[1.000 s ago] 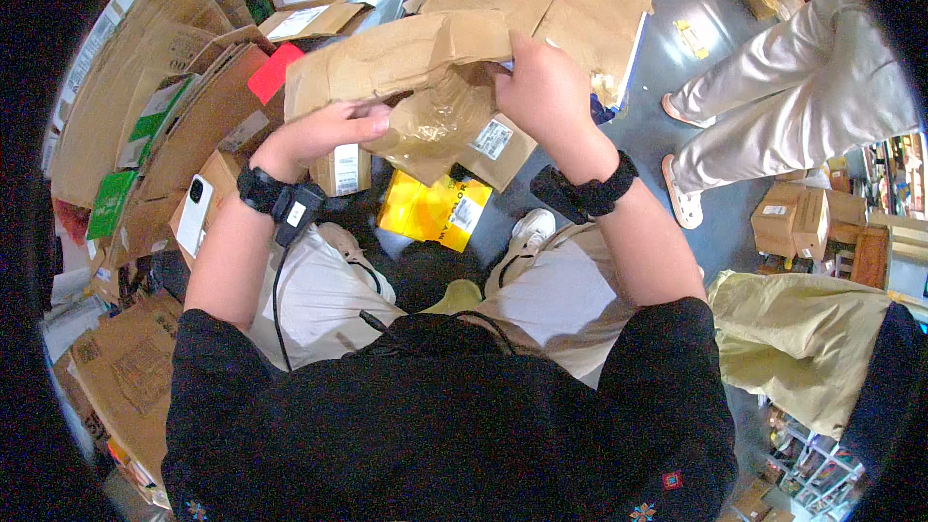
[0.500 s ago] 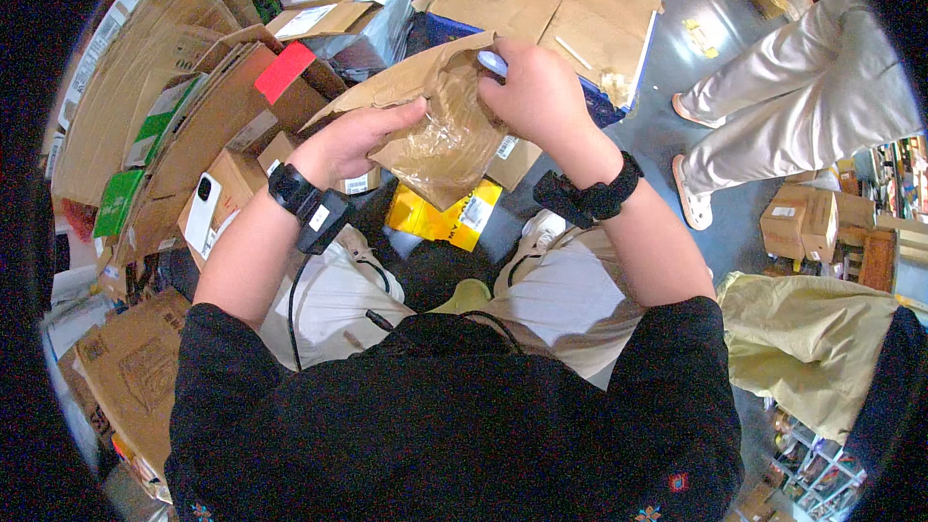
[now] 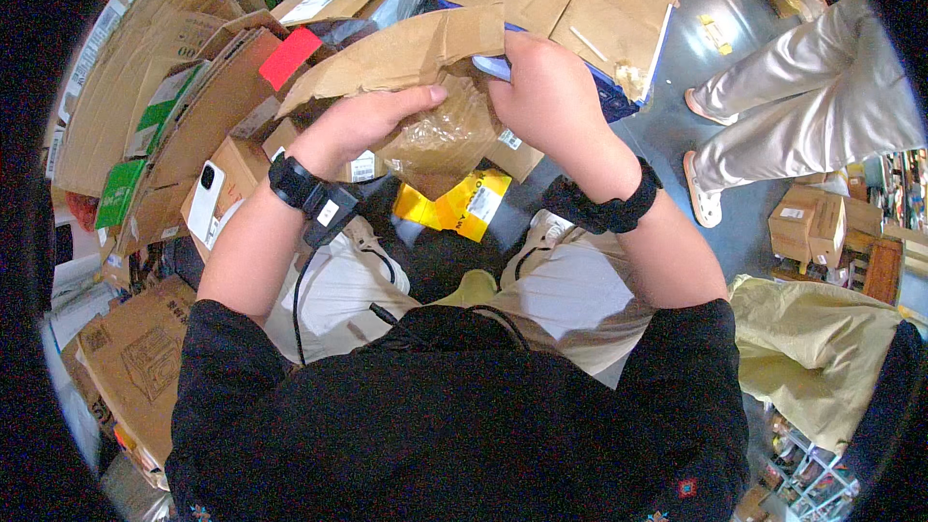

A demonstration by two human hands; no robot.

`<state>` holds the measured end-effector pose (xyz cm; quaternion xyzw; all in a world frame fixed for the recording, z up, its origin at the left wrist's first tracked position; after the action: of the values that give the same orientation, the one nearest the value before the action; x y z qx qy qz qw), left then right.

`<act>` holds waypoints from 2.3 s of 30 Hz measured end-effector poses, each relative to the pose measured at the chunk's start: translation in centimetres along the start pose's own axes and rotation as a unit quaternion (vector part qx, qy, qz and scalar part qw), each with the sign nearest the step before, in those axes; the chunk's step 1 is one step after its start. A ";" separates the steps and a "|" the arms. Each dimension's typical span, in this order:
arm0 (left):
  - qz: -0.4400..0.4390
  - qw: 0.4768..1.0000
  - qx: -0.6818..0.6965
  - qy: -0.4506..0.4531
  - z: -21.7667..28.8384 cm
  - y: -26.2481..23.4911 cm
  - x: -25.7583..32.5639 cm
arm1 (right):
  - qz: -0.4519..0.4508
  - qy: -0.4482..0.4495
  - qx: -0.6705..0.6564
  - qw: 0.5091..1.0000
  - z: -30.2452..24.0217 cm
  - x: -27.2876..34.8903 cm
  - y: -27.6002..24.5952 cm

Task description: Using a small box cutter to open and process cardboard packages in a store environment.

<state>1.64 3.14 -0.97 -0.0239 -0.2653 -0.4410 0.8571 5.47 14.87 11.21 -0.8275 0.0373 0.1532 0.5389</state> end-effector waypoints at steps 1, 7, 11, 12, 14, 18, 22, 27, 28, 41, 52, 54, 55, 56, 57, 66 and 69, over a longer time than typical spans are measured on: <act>0.000 1.000 -0.011 0.014 0.6 0.0 0.3 | -0.001 0.000 -0.001 1.000 0.2 0.1 0.1; 0.020 0.998 0.058 0.001 0.7 -0.7 0.5 | 0.019 -0.055 -0.016 0.998 1.1 -0.3 0.3; 0.047 0.982 0.182 -0.034 0.0 -1.7 0.6 | 0.155 -0.067 0.009 0.986 0.8 0.0 -3.7; 0.057 0.979 0.193 -0.029 0.1 -2.0 0.8 | 0.156 -0.069 0.020 0.985 0.6 0.3 -4.1; 0.050 0.978 0.201 -0.020 0.0 -2.3 0.5 | 0.138 -0.106 -0.006 0.985 0.3 0.4 -3.5; 0.023 0.980 0.195 -0.020 0.0 -1.6 0.1 | 0.072 -0.102 -0.022 0.992 -1.0 0.2 -1.0; 0.036 0.986 0.164 0.007 1.0 -0.8 0.8 | 0.050 -0.072 -0.021 0.996 -1.3 0.4 0.0; -0.015 0.990 0.127 0.067 1.8 0.0 0.8 | 0.038 -0.062 -0.042 0.996 -0.7 0.0 0.1; -0.014 0.989 0.128 0.067 1.7 -0.1 0.8 | 0.023 -0.054 -0.042 0.997 -0.5 0.0 0.3; 0.005 0.992 0.110 0.061 1.6 -0.5 1.0 | 0.010 -0.096 0.000 0.995 -1.3 0.1 0.7; 0.007 0.975 0.219 0.033 1.5 -1.5 1.0 | 0.128 -0.100 -0.049 0.986 -0.4 0.0 -0.9; 0.011 0.975 0.220 0.028 1.4 -1.9 1.1 | 0.151 -0.082 -0.060 0.983 -0.2 -0.1 -1.6; 0.013 0.975 0.219 0.022 1.3 -2.0 1.1 | 0.176 -0.061 -0.070 0.980 0.1 0.0 -2.2; 0.015 0.975 0.222 0.023 1.4 -2.1 1.2 | 0.188 -0.084 -0.053 0.977 -0.1 -0.2 -2.7; 0.035 0.975 0.220 0.017 1.3 -2.5 1.3 | 0.185 -0.087 -0.054 0.977 -0.1 -0.1 -2.7; 0.064 0.929 0.363 0.026 0.1 -5.5 -0.2 | 0.020 -0.197 -0.057 0.979 -4.8 0.8 1.5; 0.053 0.926 0.371 0.039 0.3 -5.5 0.0 | 0.035 -0.168 -0.021 0.985 -4.0 0.5 1.9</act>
<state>-2.73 -0.14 -1.79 0.2990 -0.3745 -0.2659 0.8364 6.41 10.57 10.89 -0.7995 -0.0279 0.3097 0.5140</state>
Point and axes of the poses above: each hand's wrist, its own x-axis away from the middle knuckle, its own y-axis out of the palm, z = x × y, the point moved 10 cm from there along -x, towards the middle knuckle, and after that the axes turned 9 degrees about -y, right-handed, at the moved point
